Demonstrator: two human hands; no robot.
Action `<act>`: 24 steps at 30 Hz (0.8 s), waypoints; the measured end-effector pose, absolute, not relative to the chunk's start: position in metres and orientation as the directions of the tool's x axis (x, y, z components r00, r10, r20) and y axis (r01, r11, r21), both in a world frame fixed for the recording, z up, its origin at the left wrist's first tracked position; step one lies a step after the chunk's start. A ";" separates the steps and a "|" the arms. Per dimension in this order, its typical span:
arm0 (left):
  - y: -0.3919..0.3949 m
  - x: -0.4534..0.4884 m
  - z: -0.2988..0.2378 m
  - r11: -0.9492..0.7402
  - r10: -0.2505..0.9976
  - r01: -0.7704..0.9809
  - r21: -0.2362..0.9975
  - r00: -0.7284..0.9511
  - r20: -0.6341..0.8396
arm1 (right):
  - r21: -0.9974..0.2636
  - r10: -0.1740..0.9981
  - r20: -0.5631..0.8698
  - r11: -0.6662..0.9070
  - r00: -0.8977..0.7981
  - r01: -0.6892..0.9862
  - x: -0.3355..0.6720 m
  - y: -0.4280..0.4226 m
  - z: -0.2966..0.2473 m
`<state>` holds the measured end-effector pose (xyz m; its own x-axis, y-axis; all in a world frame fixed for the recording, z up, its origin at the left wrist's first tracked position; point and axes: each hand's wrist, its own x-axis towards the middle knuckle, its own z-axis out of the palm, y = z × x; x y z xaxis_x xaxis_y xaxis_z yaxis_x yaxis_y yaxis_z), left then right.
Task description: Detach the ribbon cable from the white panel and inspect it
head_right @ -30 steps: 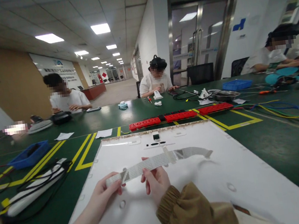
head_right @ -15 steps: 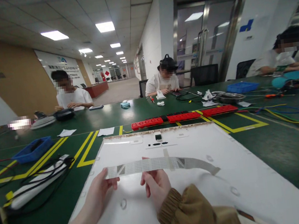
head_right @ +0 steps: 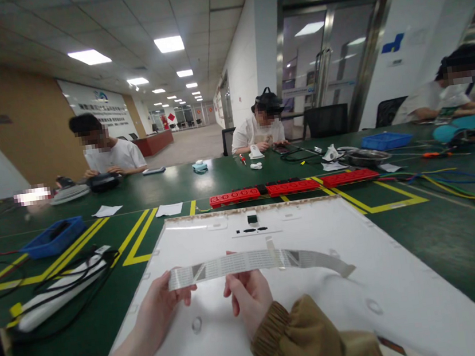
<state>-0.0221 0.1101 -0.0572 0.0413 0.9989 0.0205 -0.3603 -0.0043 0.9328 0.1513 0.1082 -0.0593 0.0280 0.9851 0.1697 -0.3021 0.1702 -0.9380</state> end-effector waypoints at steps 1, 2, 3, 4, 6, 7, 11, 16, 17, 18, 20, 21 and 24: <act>0.110 -0.022 -0.058 -0.012 0.996 -0.344 0.939 0.074 0.040 | -0.938 0.985 0.173 0.172 0.025 -0.301 0.151 0.108 -0.059; 0.111 -0.023 -0.060 -0.021 0.993 -0.326 0.945 0.103 0.057 | -0.938 0.984 0.176 0.174 0.021 -0.301 0.152 0.109 -0.060; 0.112 -0.023 -0.061 -0.027 0.990 -0.306 0.952 0.127 0.069 | -0.938 0.984 0.175 0.173 0.019 -0.301 0.152 0.109 -0.061; 0.112 -0.024 -0.063 -0.030 0.987 -0.284 0.958 0.144 0.073 | -0.939 0.985 0.170 0.168 0.018 -0.300 0.152 0.110 -0.062; 0.113 -0.025 -0.066 -0.027 0.984 -0.244 0.969 0.165 0.069 | -0.948 0.989 0.149 0.142 -0.001 -0.285 0.153 0.111 -0.065; 0.112 -0.025 -0.067 -0.025 0.982 -0.224 0.974 0.178 0.067 | -0.954 0.990 0.138 0.130 -0.011 -0.271 0.153 0.111 -0.066; 0.109 -0.025 -0.068 -0.027 0.967 -0.142 0.989 0.247 0.062 | -0.985 0.990 0.103 0.087 -0.099 -0.149 0.155 0.113 -0.069; 0.106 -0.025 -0.066 -0.022 0.955 -0.114 0.993 0.292 0.054 | -0.996 0.977 0.090 0.088 -0.193 -0.020 0.157 0.114 -0.071; 0.106 -0.025 -0.066 -0.031 0.955 -0.111 0.993 0.289 0.062 | -0.996 0.977 0.092 0.091 -0.193 -0.017 0.157 0.114 -0.072; 0.106 -0.025 -0.065 -0.042 0.956 -0.106 0.994 0.284 0.070 | -0.996 0.977 0.090 0.088 -0.194 -0.018 0.157 0.115 -0.072; 0.105 -0.025 -0.063 -0.058 0.955 -0.093 0.994 0.283 0.082 | -0.997 0.981 0.071 0.066 -0.182 -0.029 0.156 0.115 -0.073; 0.105 -0.025 -0.062 -0.061 0.955 -0.086 0.994 0.285 0.084 | -0.998 0.983 0.057 0.051 -0.172 -0.042 0.155 0.115 -0.072; 0.105 -0.026 -0.059 -0.050 0.955 -0.059 0.997 0.290 0.066 | -0.996 0.987 0.024 0.010 -0.159 -0.088 0.153 0.116 -0.071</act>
